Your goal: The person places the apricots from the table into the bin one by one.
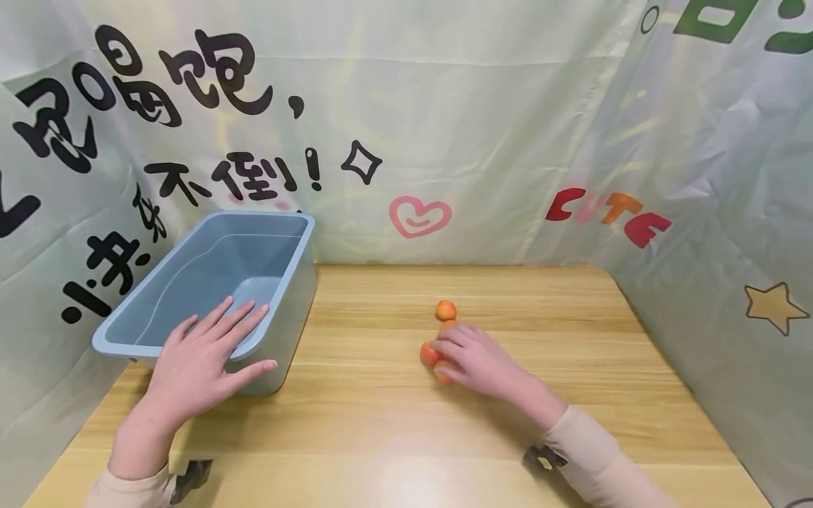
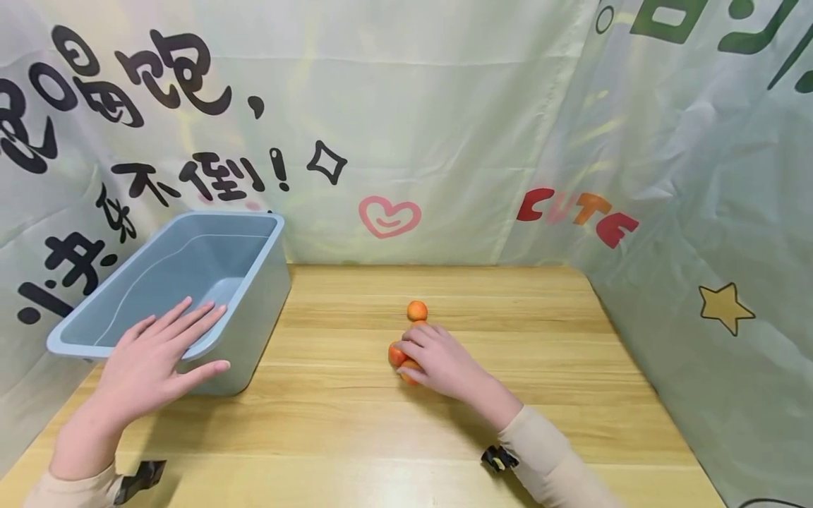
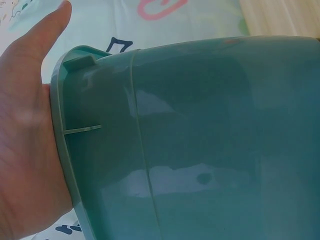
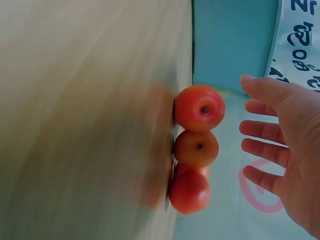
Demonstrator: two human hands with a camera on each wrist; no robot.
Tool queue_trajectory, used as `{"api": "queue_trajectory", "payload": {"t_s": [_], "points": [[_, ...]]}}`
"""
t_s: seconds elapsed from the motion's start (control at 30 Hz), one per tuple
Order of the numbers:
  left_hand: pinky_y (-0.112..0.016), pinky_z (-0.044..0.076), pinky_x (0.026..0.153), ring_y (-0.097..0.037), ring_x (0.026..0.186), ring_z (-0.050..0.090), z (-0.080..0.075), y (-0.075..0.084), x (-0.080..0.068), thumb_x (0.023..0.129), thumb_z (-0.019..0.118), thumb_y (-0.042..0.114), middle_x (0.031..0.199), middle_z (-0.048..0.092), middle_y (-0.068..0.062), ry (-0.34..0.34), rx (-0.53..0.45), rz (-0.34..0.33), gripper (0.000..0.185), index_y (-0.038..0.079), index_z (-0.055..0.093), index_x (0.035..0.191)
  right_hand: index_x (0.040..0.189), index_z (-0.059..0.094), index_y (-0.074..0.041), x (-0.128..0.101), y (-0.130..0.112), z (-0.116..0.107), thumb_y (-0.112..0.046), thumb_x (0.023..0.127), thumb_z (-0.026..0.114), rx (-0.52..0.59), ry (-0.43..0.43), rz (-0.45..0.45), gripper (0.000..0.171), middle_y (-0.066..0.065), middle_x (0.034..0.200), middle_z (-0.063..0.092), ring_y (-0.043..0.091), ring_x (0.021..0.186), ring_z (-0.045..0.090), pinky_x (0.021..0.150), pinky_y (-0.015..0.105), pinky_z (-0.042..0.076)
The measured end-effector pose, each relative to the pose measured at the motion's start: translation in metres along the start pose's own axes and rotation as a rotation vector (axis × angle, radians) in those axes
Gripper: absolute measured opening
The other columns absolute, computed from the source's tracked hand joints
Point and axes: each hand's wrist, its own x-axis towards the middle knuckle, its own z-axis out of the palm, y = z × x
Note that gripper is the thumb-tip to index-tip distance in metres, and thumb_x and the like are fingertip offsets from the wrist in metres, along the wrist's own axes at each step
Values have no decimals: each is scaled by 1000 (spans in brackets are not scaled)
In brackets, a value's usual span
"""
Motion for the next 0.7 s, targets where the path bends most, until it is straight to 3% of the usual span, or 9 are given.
{"api": "queue_trajectory", "payload": {"t_s": [0.27,0.7], "points": [[-61,32,102,-29,142,40,0,0,0,76,65,68,148,51,-3,-8,-1,5,86,34,38,150,111,70,-18,-11,5,0,-42,80,76,-128,-26,-110,40,-2,111,71,19,107,62,88,42,51],[-62,32,101,-31,141,41,0,1,0,78,64,69,147,52,-4,2,10,11,85,33,38,150,106,70,-21,-13,8,5,-30,75,80,-197,-15,-213,34,-9,103,69,15,102,59,82,35,47]]}}
